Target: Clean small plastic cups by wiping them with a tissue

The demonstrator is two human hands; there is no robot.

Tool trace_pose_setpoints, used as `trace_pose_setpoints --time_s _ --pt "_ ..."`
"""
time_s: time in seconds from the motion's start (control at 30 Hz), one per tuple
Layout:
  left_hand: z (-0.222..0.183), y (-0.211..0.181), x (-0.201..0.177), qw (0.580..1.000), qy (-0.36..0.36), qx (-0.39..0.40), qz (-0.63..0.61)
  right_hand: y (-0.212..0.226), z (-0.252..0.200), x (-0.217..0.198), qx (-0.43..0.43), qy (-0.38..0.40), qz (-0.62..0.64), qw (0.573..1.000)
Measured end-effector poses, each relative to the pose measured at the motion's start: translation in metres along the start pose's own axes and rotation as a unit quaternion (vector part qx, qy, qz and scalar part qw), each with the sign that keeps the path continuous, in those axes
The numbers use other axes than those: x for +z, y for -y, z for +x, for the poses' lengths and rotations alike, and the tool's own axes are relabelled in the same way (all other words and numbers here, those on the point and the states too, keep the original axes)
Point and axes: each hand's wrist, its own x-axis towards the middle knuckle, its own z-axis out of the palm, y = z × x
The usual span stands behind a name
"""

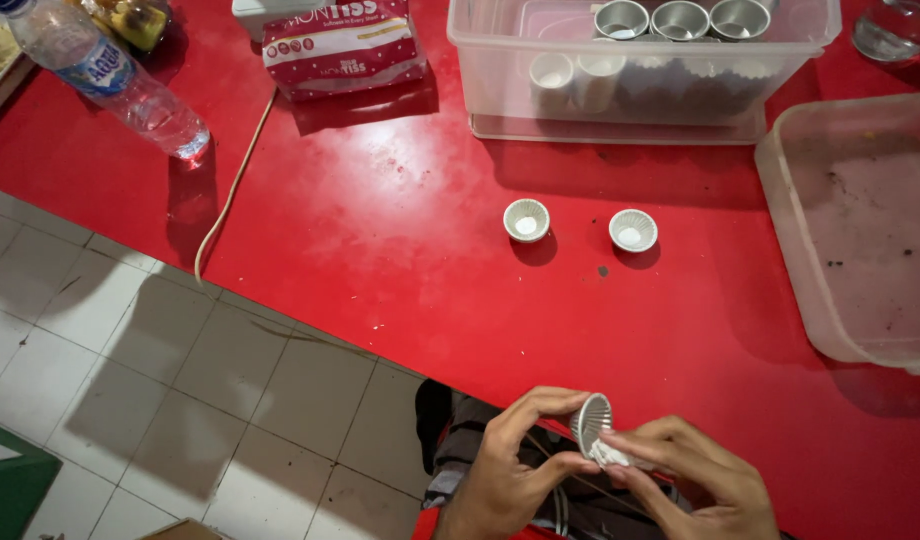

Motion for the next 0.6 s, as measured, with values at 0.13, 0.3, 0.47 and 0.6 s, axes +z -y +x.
trace_pose_setpoints --time_s 0.13,0.3,0.47,0.6 --pt "-0.002 0.005 0.002 1.0 0.0 0.006 0.004 0.007 0.003 -0.003 -0.025 -0.01 -0.042 0.999" --pt "-0.004 0.005 0.003 0.999 0.044 -0.011 -0.005 0.018 0.007 -0.004 -0.034 -0.046 -0.028 0.998" --pt "-0.003 0.002 0.007 0.999 0.044 -0.023 -0.007 0.024 0.007 0.023 -0.003 -0.152 -0.075 0.986" --pt "-0.003 0.002 0.001 0.998 0.019 -0.06 -0.006 0.011 0.0 0.024 0.117 -0.091 0.035 0.988"
